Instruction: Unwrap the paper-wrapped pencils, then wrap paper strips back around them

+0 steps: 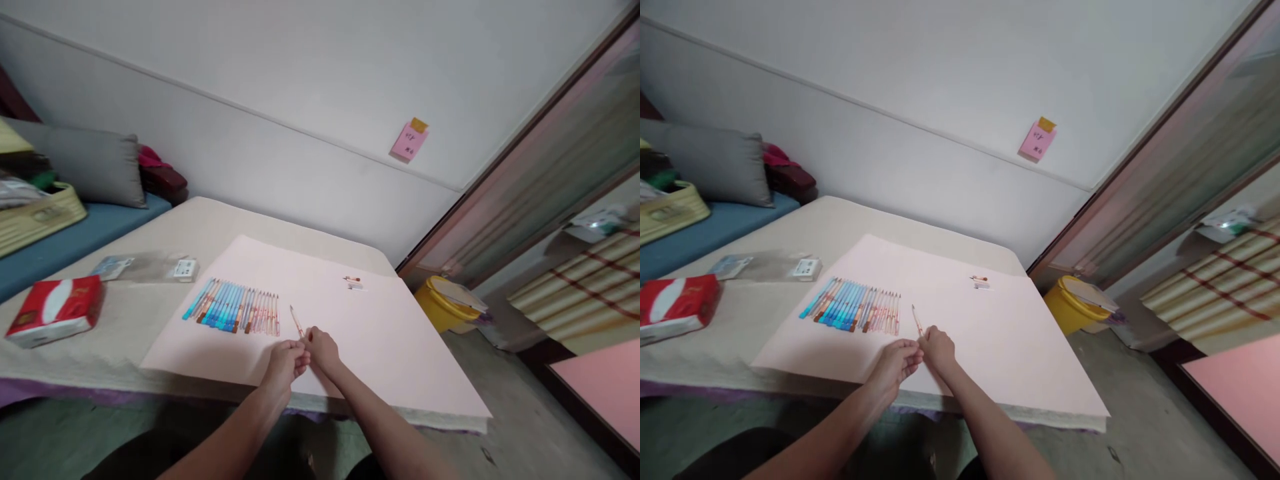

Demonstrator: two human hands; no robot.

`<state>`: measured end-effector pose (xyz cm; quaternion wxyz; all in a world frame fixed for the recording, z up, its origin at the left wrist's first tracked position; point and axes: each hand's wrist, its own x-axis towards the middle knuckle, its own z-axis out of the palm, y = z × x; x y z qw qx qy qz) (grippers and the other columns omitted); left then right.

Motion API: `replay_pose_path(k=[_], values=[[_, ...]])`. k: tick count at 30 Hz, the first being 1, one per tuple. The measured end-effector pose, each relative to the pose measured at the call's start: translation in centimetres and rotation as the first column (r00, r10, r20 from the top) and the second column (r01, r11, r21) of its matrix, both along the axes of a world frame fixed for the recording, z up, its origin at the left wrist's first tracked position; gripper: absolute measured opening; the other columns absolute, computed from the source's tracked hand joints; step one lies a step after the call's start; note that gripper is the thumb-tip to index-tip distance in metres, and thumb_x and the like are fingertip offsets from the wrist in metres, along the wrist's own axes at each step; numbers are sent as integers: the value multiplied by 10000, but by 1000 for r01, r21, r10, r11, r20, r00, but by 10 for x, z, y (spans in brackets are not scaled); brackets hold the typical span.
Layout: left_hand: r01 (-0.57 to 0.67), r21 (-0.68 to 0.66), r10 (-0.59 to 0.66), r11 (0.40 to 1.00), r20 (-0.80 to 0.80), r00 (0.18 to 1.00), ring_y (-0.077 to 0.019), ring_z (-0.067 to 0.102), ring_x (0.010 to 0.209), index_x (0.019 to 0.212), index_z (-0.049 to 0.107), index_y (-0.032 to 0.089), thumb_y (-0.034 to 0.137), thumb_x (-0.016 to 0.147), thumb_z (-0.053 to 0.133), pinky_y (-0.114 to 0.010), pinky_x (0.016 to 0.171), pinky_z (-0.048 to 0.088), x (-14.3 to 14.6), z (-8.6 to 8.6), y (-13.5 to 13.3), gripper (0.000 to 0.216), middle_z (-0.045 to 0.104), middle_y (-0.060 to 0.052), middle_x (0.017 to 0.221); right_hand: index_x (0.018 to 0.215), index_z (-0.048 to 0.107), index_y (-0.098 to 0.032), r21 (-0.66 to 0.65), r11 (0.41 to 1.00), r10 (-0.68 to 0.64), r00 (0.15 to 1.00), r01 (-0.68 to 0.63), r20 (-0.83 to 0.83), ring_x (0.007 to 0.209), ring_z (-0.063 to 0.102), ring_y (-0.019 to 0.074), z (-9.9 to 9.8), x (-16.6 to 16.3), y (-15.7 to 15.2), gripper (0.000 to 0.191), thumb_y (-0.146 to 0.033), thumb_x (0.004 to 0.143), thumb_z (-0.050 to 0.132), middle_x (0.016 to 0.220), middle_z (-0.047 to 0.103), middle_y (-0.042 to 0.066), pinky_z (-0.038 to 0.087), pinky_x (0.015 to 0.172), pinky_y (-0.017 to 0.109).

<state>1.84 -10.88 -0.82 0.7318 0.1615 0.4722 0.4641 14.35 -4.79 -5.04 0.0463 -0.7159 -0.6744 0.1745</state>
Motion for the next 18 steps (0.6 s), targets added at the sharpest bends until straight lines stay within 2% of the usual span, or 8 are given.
replay_pose_path(k=[3, 5, 8, 10, 13, 16, 17, 18], values=[[5, 7, -5, 1000, -13, 1000, -105, 595, 598, 766, 547, 131, 161, 650, 617, -218, 592, 425, 1, -3, 1, 139, 654, -70, 708, 905, 583, -169, 27, 999, -20, 999, 21, -28, 804, 609, 209, 2, -5, 0, 201, -322, 806, 499, 886, 660, 102, 388, 643, 278], [-2, 8, 3, 1000, -25, 1000, -106, 599, 612, 783, 545, 129, 166, 664, 610, -220, 601, 427, 0, -5, 3, 140, 656, -76, 730, 866, 580, -163, 19, 999, -41, 997, 43, -72, 808, 604, 207, 3, -10, 3, 148, -268, 791, 507, 876, 655, 107, 388, 651, 281], [-53, -8, 52, 999, -47, 998, -112, 604, 635, 814, 541, 128, 157, 673, 605, -229, 620, 432, -5, -8, 8, 157, 650, -74, 737, 719, 568, -156, -28, 997, -73, 979, 69, -192, 718, 587, 179, 7, -13, 8, 58, -207, 729, 543, 740, 638, 76, 376, 605, 256], [-97, -23, 96, 995, -62, 994, -119, 608, 657, 831, 537, 132, 152, 673, 608, -239, 643, 438, -9, -9, 11, 175, 642, -67, 733, 621, 528, -157, -76, 995, -83, 947, 62, -310, 612, 547, 138, 11, -12, 7, 101, -210, 704, 553, 620, 588, 32, 355, 549, 227], [-145, -29, 143, 989, -64, 988, -133, 618, 724, 863, 536, 141, 166, 692, 604, -258, 695, 448, -13, -7, 16, 185, 634, -63, 763, 568, 455, -175, -165, 986, -101, 861, 21, -499, 435, 408, 83, 20, -6, -4, 198, -265, 743, 479, 470, 441, -37, 288, 442, 202], [-159, -23, 159, 987, -7, 987, -155, 623, 831, 903, 541, 154, 238, 752, 578, -277, 759, 452, -16, -3, 21, 177, 641, -81, 857, 601, 440, -185, -243, 968, -115, 754, -60, -646, 370, 293, 63, 32, 0, -24, 199, -311, 755, 434, 446, 358, -71, 226, 384, 196], [-147, -8, 147, 989, 30, 989, -162, 621, 861, 904, 544, 156, 274, 771, 568, -282, 777, 452, -17, -2, 23, 179, 643, -90, 884, 612, 447, -183, -273, 957, -126, 700, -102, -703, 365, 271, 57, 36, 1, -31, 182, -311, 740, 452, 454, 356, -73, 212, 375, 195], [-133, 13, 132, 991, 69, 989, -171, 620, 883, 901, 546, 156, 299, 782, 565, -288, 792, 453, -19, -2, 24, 187, 645, -100, 902, 623, 458, -178, -311, 938, -157, 612, -153, -775, 362, 247, 50, 40, 2, -37, 160, -304, 720, 481, 462, 360, -75, 191, 367, 193]])
